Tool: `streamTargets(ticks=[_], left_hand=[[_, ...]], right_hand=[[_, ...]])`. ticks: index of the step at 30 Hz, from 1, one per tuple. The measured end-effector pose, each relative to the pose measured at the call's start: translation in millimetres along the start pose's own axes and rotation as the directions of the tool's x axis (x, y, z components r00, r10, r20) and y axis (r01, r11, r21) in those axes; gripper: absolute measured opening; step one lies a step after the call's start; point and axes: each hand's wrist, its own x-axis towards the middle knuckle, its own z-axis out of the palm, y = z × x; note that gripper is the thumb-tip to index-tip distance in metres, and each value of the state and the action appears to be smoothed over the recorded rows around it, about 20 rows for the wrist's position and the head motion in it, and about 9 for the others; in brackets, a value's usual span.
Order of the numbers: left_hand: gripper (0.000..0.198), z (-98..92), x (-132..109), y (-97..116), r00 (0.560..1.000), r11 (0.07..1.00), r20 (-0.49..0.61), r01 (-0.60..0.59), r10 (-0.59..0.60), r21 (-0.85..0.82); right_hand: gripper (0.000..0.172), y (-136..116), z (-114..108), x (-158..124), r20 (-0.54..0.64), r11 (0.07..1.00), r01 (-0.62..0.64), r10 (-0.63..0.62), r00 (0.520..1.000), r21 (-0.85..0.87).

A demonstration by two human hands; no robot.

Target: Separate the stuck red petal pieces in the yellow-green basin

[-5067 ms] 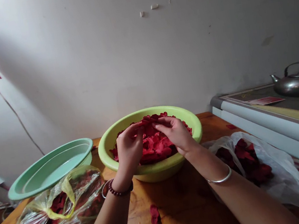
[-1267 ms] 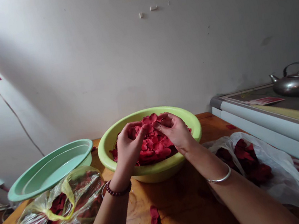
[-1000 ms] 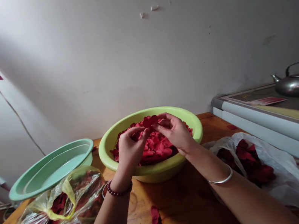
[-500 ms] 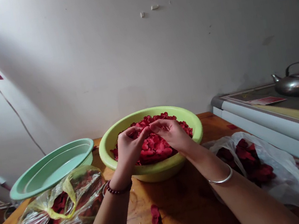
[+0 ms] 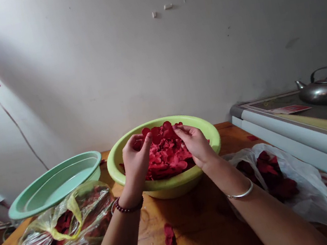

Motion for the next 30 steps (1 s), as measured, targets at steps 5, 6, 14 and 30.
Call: streamTargets(ticks=[5,6,14,30], left_hand=[[0.027,1.3,2,-8,1.000,0.998,0.020,0.017,-0.016,-0.062],[0.027,1.6,2,-10,1.000,0.997,0.025,0.001,0.000,-0.073],[0.036,7.2,-2,-8,0.957,0.980,0.231,-0.147,0.175,-0.133],[0.042,5.3,-3,7,0.991,0.962,0.133,0.060,-0.025,-0.265]], right_hand=[[0.045,-4,0,-2,-0.023,0.998,-0.054,0.055,0.998,0.016],[0.050,-6,1,-3,-0.013,0.997,-0.073,0.074,0.997,0.026],[0.061,-10,2,-9,0.231,0.998,0.029,-0.015,0.973,-0.059],[0.041,-11,3,-9,0.287,0.999,0.047,-0.047,0.957,0.008]])
